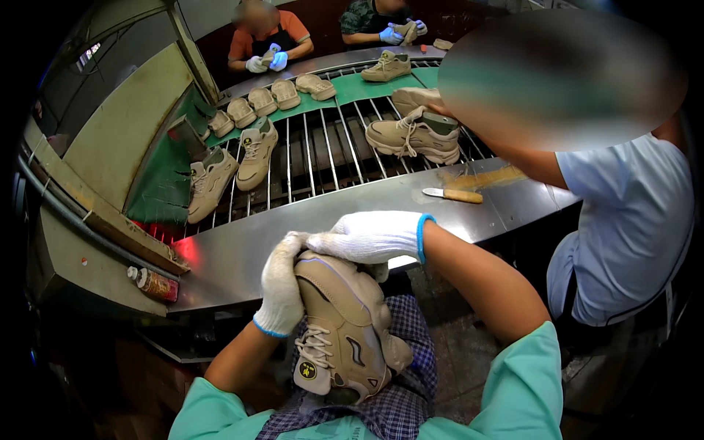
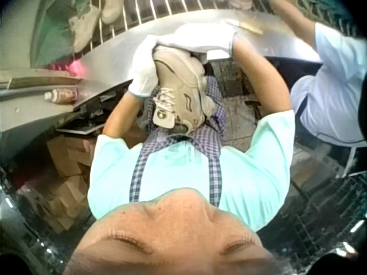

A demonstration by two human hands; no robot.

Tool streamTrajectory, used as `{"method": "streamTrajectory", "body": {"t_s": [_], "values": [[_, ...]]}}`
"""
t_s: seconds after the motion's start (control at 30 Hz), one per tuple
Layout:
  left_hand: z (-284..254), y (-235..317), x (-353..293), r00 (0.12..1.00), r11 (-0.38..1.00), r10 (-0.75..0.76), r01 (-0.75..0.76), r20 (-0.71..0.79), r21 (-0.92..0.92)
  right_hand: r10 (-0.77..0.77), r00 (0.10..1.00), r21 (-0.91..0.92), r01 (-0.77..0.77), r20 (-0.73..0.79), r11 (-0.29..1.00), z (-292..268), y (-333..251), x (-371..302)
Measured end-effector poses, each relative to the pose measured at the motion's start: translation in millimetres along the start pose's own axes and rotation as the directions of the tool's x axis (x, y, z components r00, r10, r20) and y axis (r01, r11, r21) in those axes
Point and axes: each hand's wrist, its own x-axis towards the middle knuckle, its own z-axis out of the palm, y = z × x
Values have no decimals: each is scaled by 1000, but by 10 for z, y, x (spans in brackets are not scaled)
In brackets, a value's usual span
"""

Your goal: The person picks up shoe outsoles and uppers from a conveyor belt and joins them together by hand, pressing along the edges to secure the bond.

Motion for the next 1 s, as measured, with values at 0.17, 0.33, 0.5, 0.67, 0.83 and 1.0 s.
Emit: {"method": "streamTrajectory", "body": {"t_s": [0.17, 0.33, 0.5, 0.67, 0.83, 1.0], "values": [[-192, 76, -40, 997, 959, -50, 33, -52, -281, -314, 895, -134, 285, -317, 949, 536, 101, -34], [-625, -518, -104, 980, 974, -118, 145, 157, -174, -512, 594, -254, 465, -620, 848, 817, 212, -365], [-1185, -1152, -668, 746, 605, -507, 665, 431, -439, -509, 373, 180, 904, -776, 388, 1065, 514, -600], [-1194, -287, -167, 896, 960, -273, 233, 350, 153, 36, 865, 822, 462, -501, 334, 1510, 1565, -86], [-389, 159, 19, 665, 433, -579, -241, 473, 869, 27, 902, 813, 374, -430, 446, 2585, 2580, 630], [43, 129, 48, 651, 273, -608, -367, 455, 889, -281, 715, 332, 587, -639, 738, 1063, 1161, -144]]}}
